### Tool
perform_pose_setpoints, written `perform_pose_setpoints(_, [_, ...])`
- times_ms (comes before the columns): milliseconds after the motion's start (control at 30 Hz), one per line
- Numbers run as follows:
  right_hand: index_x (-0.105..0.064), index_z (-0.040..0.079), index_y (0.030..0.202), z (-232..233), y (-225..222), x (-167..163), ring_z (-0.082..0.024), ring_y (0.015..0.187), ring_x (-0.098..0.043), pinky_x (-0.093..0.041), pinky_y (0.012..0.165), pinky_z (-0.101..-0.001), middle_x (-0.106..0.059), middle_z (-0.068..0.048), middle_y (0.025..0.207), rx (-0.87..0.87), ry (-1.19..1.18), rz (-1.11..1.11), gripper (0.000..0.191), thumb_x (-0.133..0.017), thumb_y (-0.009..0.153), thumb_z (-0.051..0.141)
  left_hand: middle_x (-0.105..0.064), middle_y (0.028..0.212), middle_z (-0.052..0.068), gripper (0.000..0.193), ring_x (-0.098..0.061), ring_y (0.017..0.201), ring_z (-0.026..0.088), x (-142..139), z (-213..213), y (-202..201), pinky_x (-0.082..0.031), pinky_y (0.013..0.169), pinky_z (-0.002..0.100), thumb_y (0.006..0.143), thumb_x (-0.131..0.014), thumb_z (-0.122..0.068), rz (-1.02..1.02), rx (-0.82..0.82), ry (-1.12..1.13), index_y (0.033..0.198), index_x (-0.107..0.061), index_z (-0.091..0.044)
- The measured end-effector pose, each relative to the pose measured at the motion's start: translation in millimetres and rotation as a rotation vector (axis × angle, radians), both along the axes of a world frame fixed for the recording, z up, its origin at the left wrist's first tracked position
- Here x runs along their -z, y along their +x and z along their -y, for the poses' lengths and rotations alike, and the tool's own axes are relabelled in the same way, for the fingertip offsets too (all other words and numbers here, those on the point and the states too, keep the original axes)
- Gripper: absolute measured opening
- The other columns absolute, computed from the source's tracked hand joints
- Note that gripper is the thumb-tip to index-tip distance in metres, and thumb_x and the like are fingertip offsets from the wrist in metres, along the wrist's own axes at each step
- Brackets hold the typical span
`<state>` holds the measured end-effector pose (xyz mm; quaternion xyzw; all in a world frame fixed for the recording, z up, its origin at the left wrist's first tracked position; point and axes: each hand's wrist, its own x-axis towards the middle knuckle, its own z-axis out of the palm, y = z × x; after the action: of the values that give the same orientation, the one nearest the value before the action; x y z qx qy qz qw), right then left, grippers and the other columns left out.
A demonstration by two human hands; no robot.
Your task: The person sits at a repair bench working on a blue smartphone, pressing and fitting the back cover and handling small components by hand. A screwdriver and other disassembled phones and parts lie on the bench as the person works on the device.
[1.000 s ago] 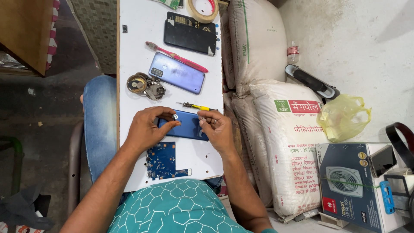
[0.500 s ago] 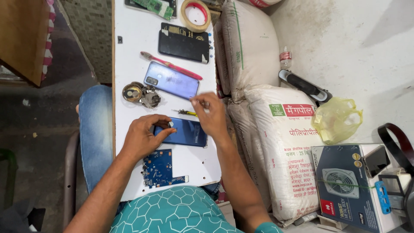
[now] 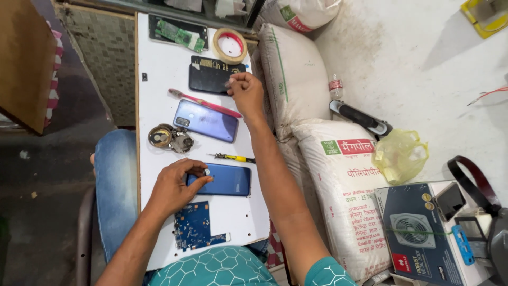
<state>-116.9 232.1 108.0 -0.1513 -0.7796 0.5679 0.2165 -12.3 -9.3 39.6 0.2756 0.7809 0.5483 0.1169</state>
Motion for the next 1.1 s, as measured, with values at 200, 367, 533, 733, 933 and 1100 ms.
perform_pose_setpoints(200, [-0.069,0.001,0.097,2,-41,-31,-0.008,0.062,-0.061,-0.05,0.054,-0.0236,-0.069,-0.003,0.079,0.162,-0.16,-0.089,0.009,-0.07,0.094,0.01,-0.08,0.08,0.009,0.03,-0.078,0.08,0.019,-5,1,-2,-0.031,0.124,0.046,0.076,-0.083,-0.028,0.06,0.093,-0.05,0.098,-0.076,-0.008])
perform_pose_setpoints(367, [-0.072,0.001,0.093,22,-63,-47,-0.012,0.057,-0.057,-0.044,0.049,-0.0279,-0.068,-0.004,0.074,0.182,-0.087,-0.096,0.008,-0.07,0.09,0.008,-0.079,0.076,0.008,0.029,-0.077,0.074,0.019,-8,1,0,-0.029,0.125,0.047,0.076,-0.083,-0.028,0.086,0.103,-0.05,0.097,-0.077,-0.009])
perform_pose_setpoints(533, [-0.074,0.005,0.093,39,-88,-65,-0.014,0.067,-0.072,-0.057,0.063,-0.0283,-0.078,-0.005,0.078,0.234,0.241,-0.013,0.012,-0.073,0.082,0.009,-0.078,0.073,0.006,0.03,-0.076,0.071,0.019,-10,0,2,-0.028,0.125,0.047,0.076,-0.084,-0.028,0.111,0.105,-0.071,0.098,-0.077,-0.01])
perform_pose_setpoints(733, [-0.077,0.007,0.092,50,-105,-81,-0.013,0.071,-0.073,-0.055,0.067,-0.0287,-0.079,-0.003,0.081,0.252,0.274,0.14,0.013,-0.073,0.079,0.009,-0.077,0.071,0.007,0.026,-0.075,0.069,0.021,-12,4,2,-0.03,0.123,0.049,0.074,-0.085,-0.025,0.081,0.098,0.011,0.091,-0.076,-0.007])
perform_pose_setpoints(933, [-0.077,0.003,0.097,55,-112,-84,-0.013,0.064,-0.067,-0.056,0.059,-0.028,-0.079,-0.005,0.081,0.084,0.091,0.071,0.014,-0.068,0.086,0.005,-0.077,0.071,0.007,0.03,-0.075,0.069,0.02,-13,2,1,-0.03,0.123,0.048,0.073,-0.085,-0.024,0.094,0.082,-0.006,0.097,-0.077,-0.009])
perform_pose_setpoints(1100, [-0.075,0.005,0.109,50,-110,-79,-0.013,0.055,-0.062,-0.054,0.051,-0.0273,-0.072,-0.007,0.085,-0.027,0.071,0.139,0.021,-0.061,0.095,0.006,-0.078,0.071,0.007,0.031,-0.076,0.07,0.02,-12,3,1,-0.031,0.123,0.048,0.074,-0.084,-0.026,0.104,0.083,-0.015,0.099,-0.077,-0.009])
